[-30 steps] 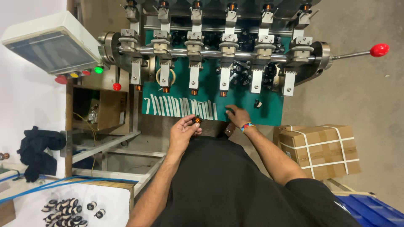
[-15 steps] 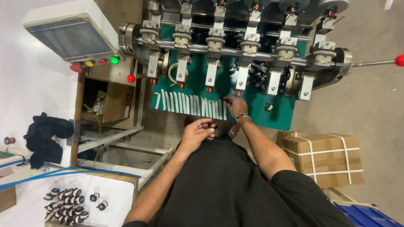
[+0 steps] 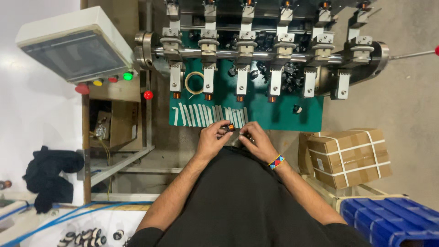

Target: The person operates a multi-station bench machine, placing small black components into its fixtures and pulling the red-handled lever to cycle it. They use scissors to trim material from the parts, wipe the machine area with a black cloth, and retrieve a cardboard box from a blue crate.

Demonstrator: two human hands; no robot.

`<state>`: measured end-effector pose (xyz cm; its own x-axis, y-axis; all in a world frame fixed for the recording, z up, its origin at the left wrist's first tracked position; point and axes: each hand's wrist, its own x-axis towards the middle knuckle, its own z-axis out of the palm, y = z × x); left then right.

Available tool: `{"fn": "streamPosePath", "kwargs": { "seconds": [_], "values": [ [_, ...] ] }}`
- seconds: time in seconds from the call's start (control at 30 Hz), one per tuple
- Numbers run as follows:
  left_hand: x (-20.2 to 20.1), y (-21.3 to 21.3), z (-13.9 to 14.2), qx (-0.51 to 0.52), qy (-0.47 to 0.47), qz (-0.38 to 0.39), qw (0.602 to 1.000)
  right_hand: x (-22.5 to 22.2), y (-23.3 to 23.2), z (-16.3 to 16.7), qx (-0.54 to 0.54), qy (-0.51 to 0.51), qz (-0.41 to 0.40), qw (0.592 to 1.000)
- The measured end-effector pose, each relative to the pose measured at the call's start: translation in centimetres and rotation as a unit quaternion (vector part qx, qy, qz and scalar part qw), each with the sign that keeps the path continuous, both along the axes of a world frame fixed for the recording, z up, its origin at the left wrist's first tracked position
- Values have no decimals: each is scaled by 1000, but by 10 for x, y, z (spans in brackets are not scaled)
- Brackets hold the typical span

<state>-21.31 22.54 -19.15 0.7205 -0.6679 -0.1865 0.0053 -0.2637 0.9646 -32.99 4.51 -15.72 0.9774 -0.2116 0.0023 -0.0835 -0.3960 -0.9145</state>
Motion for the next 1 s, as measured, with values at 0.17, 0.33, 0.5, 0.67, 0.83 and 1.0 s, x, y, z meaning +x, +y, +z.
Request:
{"fn": "streamPosePath", "kwargs": {
  "seconds": [0.17, 0.33, 0.5, 0.67, 0.83, 1.0],
  "values": [
    [25, -10, 37, -54, -106, -106, 987, 14, 14, 34, -29, 16, -57, 998],
    [38, -15, 74, -125, -246, -220, 936, 14, 19, 34, -12, 17, -121, 992],
    [42, -15, 79, -102, -200, -219, 950, -14, 40, 18, 20, 45, -188, 981],
    [43, -15, 54, -108, -90, -123, 982, -29, 49, 13, 259, 147, -179, 938],
    [39, -18, 29, -203, 323, -56, 923, -20, 30, 36, 66, 69, -188, 978],
    [32, -24, 27, -141, 528, -87, 833, -6, 4, 54, -206, -89, -161, 961]
  ]
}}
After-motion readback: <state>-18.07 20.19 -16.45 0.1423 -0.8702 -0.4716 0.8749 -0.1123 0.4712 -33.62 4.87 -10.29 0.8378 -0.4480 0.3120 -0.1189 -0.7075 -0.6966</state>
